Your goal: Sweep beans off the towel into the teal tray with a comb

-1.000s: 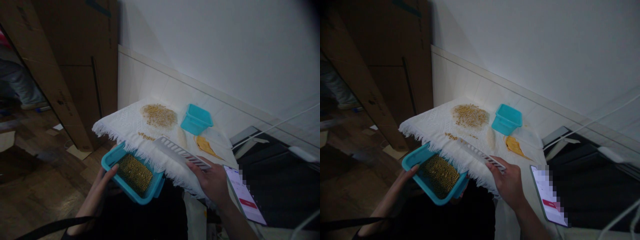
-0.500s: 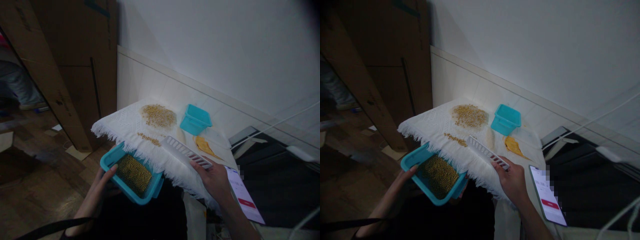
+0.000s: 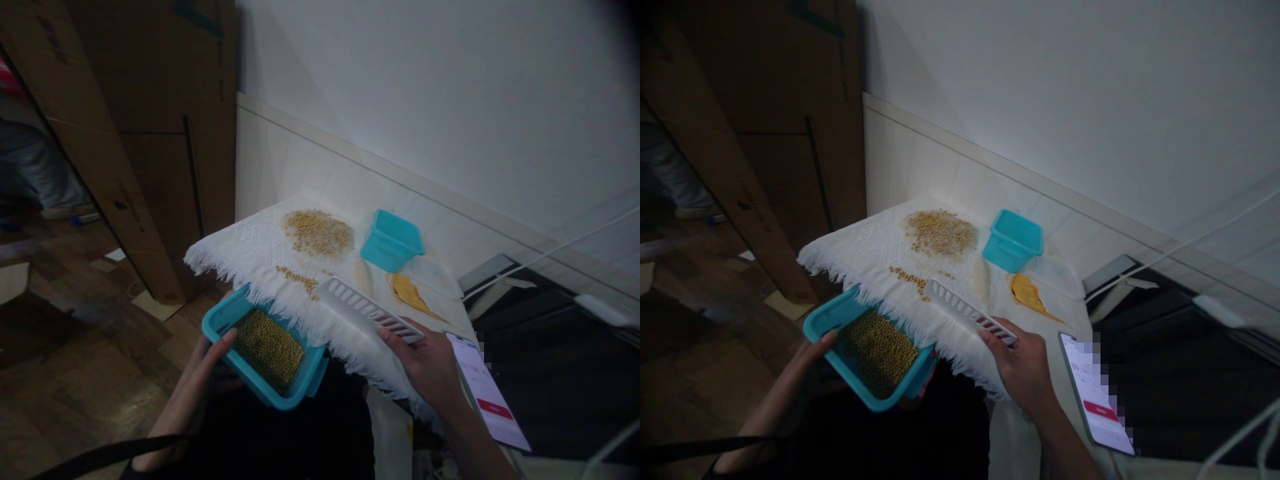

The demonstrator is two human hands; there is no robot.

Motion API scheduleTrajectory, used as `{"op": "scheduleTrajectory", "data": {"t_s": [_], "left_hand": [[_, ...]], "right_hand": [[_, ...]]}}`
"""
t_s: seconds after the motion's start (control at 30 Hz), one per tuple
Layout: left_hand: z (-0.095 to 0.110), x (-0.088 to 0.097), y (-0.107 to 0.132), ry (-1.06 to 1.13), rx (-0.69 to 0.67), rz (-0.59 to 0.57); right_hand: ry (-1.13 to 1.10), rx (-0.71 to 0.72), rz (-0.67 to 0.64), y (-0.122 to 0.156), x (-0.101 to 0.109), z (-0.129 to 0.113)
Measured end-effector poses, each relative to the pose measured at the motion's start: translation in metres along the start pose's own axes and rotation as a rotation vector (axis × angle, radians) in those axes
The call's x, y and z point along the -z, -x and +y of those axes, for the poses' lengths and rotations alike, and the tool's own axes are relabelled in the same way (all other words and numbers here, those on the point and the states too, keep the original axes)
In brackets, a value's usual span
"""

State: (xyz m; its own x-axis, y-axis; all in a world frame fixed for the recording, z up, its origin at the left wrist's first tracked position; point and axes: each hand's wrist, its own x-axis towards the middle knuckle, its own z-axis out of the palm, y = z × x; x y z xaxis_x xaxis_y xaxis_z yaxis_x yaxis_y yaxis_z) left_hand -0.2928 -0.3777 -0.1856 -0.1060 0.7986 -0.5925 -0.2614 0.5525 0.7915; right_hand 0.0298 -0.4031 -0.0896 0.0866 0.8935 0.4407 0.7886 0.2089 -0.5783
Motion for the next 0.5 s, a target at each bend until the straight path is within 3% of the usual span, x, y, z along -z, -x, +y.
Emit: {"op": "scheduleTrajectory", "data": {"t_s": [0.27,0.5], "left_hand": [[0.002,0.002,0.002,-0.005,-0.007,-0.014],[-0.002,0.005,-0.002,-0.009,-0.012,-0.060]], "right_hand": [[0.000,0.024,-0.010,-0.002,-0.003,-0.003],[-0.030,0.049,-0.086,0.014,-0.015,-0.013]]}}
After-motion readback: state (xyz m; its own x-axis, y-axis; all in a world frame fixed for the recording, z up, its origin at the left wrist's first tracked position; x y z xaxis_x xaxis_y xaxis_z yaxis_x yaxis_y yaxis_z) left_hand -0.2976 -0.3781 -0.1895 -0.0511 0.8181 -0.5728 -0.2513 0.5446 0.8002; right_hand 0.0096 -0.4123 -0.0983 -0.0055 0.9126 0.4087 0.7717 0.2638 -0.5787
